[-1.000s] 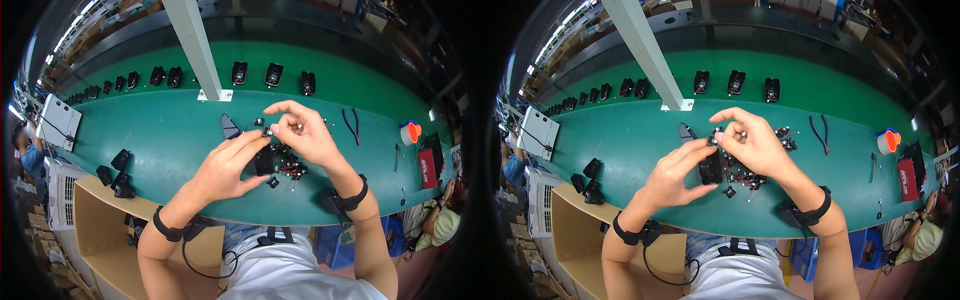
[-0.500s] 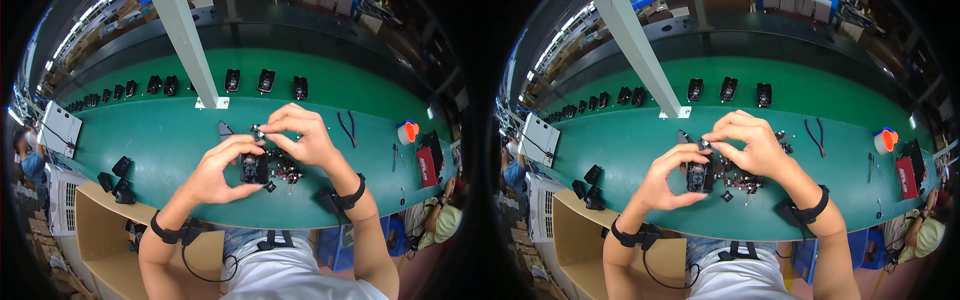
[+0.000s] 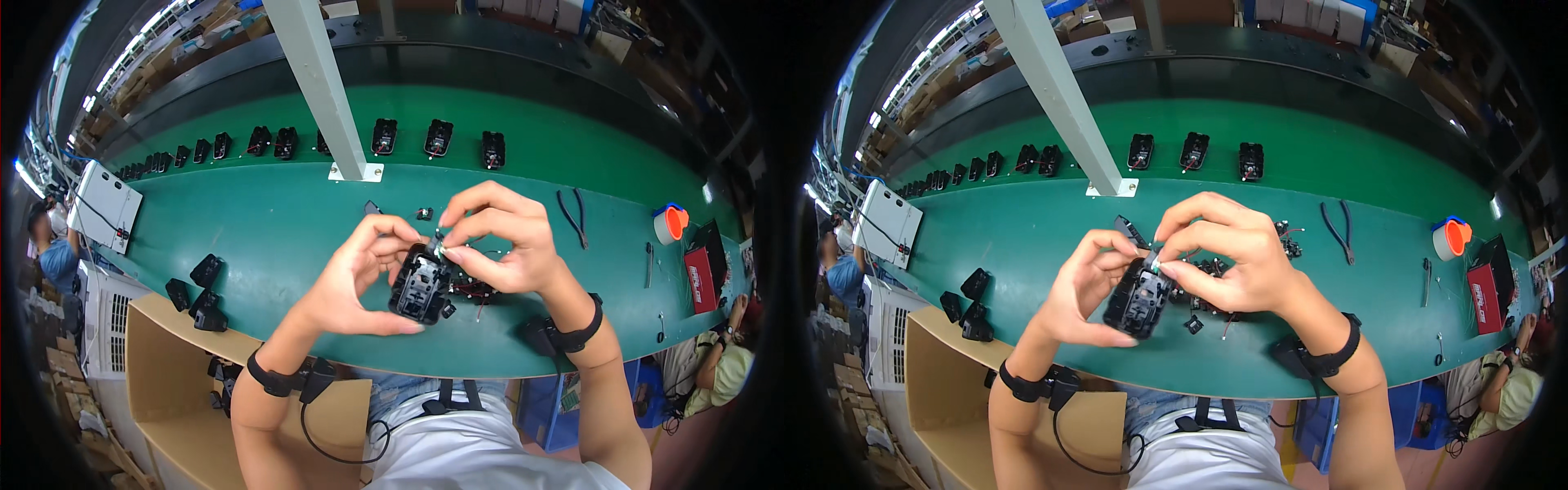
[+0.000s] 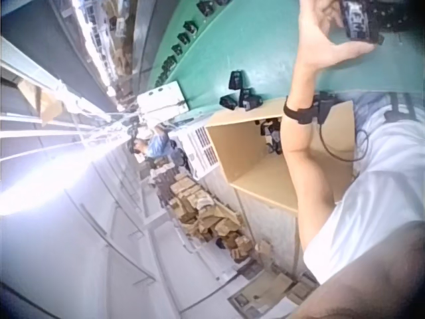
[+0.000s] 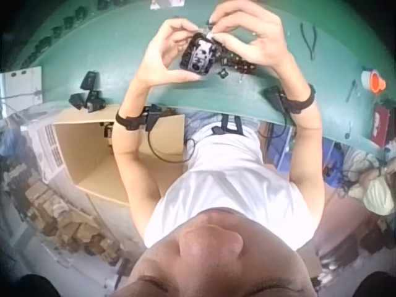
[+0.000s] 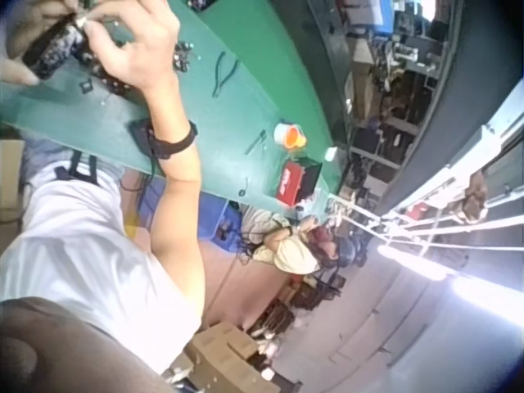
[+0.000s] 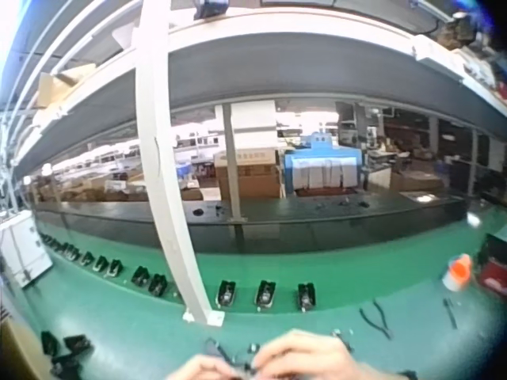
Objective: The person assembles small black electronic housings by inserting circuit boards and connecting wires. They pick up housings from a cardboard box, insert components by hand, and place the finished units in a row on a green workbench.
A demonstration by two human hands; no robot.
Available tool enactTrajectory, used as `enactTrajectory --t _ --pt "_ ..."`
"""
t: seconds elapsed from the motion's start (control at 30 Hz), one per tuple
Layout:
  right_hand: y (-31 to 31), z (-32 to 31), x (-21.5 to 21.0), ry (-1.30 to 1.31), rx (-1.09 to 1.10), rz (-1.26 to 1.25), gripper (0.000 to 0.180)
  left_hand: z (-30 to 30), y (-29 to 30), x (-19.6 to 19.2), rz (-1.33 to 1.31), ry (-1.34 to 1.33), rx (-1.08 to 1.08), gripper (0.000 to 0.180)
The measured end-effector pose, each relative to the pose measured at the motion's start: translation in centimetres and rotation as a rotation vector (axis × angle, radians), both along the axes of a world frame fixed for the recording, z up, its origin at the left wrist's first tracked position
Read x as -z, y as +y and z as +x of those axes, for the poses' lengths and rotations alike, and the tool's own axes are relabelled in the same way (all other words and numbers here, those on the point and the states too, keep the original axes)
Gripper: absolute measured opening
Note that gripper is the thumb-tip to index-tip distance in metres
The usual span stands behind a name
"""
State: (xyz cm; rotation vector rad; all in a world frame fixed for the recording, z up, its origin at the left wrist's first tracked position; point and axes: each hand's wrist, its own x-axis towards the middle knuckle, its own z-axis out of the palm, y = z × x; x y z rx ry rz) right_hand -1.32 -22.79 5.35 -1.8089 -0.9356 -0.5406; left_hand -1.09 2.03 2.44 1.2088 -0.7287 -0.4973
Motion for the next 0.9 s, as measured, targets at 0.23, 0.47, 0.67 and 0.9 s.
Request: enactTrajectory --t 0.23,0.47,0.67,0.9 --pt "0.9 -1.7 -1.0 0.122 -0.176 0.009 0.013 -0.2 -0.3 -1.0 -0.021 0.162 0.056 0.075" --pt "1.7 -2.8 -1.8 0.010 -0.131 -0.040 0.015 -0.4 -0.6 -0.2 -0.116 0.403 0.213 0.074" --pt "2.4 -3.5 -0.7 -0.170 -0.069 -0.118 0.023 -1.0 -1.1 -0.3 -0.119 0.551 0.257 0.074" --pt "2.6 -3.8 -0.5 -0.245 -0.040 -0.170 0.025 -1.7 -1.7 0.1 -0.121 0.632 0.204 0.069"
